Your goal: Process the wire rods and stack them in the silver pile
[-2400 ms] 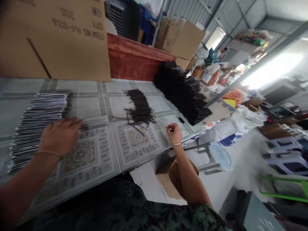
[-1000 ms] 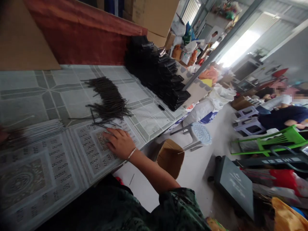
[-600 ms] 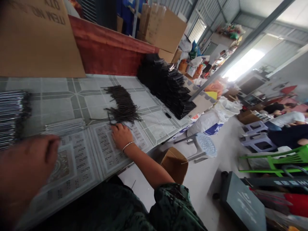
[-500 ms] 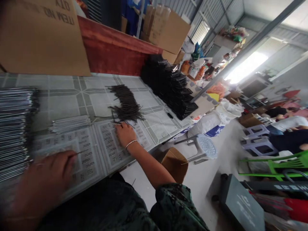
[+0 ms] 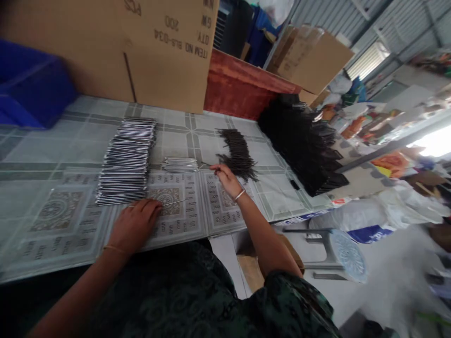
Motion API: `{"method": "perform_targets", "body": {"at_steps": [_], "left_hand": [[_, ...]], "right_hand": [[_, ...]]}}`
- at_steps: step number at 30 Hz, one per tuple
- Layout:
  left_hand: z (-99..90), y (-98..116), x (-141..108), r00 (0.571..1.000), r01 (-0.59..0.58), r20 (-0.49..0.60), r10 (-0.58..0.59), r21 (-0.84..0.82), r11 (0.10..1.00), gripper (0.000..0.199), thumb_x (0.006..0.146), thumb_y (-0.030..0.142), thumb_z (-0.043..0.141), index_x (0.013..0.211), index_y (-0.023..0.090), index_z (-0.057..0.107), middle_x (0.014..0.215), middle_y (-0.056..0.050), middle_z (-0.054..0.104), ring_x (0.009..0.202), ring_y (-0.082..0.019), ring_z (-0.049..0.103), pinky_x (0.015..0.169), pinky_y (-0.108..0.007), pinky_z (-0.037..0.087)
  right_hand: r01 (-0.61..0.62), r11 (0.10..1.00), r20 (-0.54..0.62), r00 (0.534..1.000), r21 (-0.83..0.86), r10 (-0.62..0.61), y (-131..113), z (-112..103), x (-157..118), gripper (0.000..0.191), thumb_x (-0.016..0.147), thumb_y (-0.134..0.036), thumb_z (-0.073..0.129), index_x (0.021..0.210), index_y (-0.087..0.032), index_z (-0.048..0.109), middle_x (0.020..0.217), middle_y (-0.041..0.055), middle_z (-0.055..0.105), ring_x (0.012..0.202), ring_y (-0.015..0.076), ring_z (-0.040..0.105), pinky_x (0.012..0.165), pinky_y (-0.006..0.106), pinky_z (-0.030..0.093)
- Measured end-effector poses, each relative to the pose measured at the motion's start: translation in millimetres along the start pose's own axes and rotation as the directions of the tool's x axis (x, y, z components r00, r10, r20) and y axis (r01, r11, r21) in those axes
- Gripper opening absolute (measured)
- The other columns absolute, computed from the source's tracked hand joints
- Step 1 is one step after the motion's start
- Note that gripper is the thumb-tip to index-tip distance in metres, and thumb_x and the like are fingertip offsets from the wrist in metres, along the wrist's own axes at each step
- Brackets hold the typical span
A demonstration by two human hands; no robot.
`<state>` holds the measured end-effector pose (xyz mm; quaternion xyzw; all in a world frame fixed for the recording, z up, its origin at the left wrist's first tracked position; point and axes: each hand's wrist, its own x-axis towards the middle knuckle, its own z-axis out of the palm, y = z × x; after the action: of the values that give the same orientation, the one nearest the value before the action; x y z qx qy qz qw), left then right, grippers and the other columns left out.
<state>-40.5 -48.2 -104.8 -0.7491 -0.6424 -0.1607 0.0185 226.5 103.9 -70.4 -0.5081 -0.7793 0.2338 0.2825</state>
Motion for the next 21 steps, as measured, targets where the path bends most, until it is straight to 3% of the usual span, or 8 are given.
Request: {"method": "perform_targets", "body": {"at_steps": [4,7,13,21], "left_hand": [[0.6,-0.3,1.6,1.0,0.005,0.029,-0.005,-0.018,1.0,0.028,0.098,0.029,0.04,0.104,0.019,0.065,0.103,-0.009,0.069,0.094,-0.027,0.062,0.076,-0.039,0.049],[1.3,-0.9,2.6,0.999,0.001,0.033,0.0,-0.04,0.999,0.027,0.098,0.028,0.041,0.105,0.019,0.065,0.104,-0.009,0.068,0.094,-0.026,0.062,0.077,-0.039,0.049],[3.7,-1.0,3.7,0.999,0.011,0.03,-0.009,-0.046,0.999,0.029,0.098,0.029,0.039,0.104,0.018,0.065,0.103,-0.01,0.068,0.095,-0.026,0.06,0.079,-0.038,0.049],[4.1,0.4,4.0,1.0,-0.002,0.021,0.003,-0.041,0.999,0.029,0.098,0.029,0.039,0.104,0.018,0.066,0.102,-0.01,0.068,0.093,-0.026,0.061,0.079,-0.039,0.048]], "right_hand": [[0.241,0.97,0.224,0.944,0.031,-0.242,-15.6,40.4,-41.7,0.03,0.097,-0.026,0.049,0.119,-0.019,0.068,0.097,0.0057,0.061,0.094,0.0164,0.059,0.09,0.032,0.049],[0.303,0.953,0.202,0.934,-0.009,-0.295,-14.9,58.1,-57.6,0.031,0.099,-0.029,0.049,0.125,-0.023,0.065,0.097,0.0062,0.06,0.092,0.017,0.059,0.088,0.033,0.05],[0.365,0.931,0.17,0.917,-0.001,-0.36,-15.9,65.5,-54.0,0.027,0.098,-0.031,0.051,0.118,-0.026,0.069,0.093,0.0047,0.064,0.087,0.0165,0.06,0.08,0.03,0.049],[0.356,0.934,0.193,0.916,0.016,-0.353,-15.9,67.2,-52.2,0.027,0.098,-0.03,0.053,0.12,-0.028,0.069,0.092,0.0038,0.065,0.086,0.0162,0.06,0.079,0.03,0.049]]}}
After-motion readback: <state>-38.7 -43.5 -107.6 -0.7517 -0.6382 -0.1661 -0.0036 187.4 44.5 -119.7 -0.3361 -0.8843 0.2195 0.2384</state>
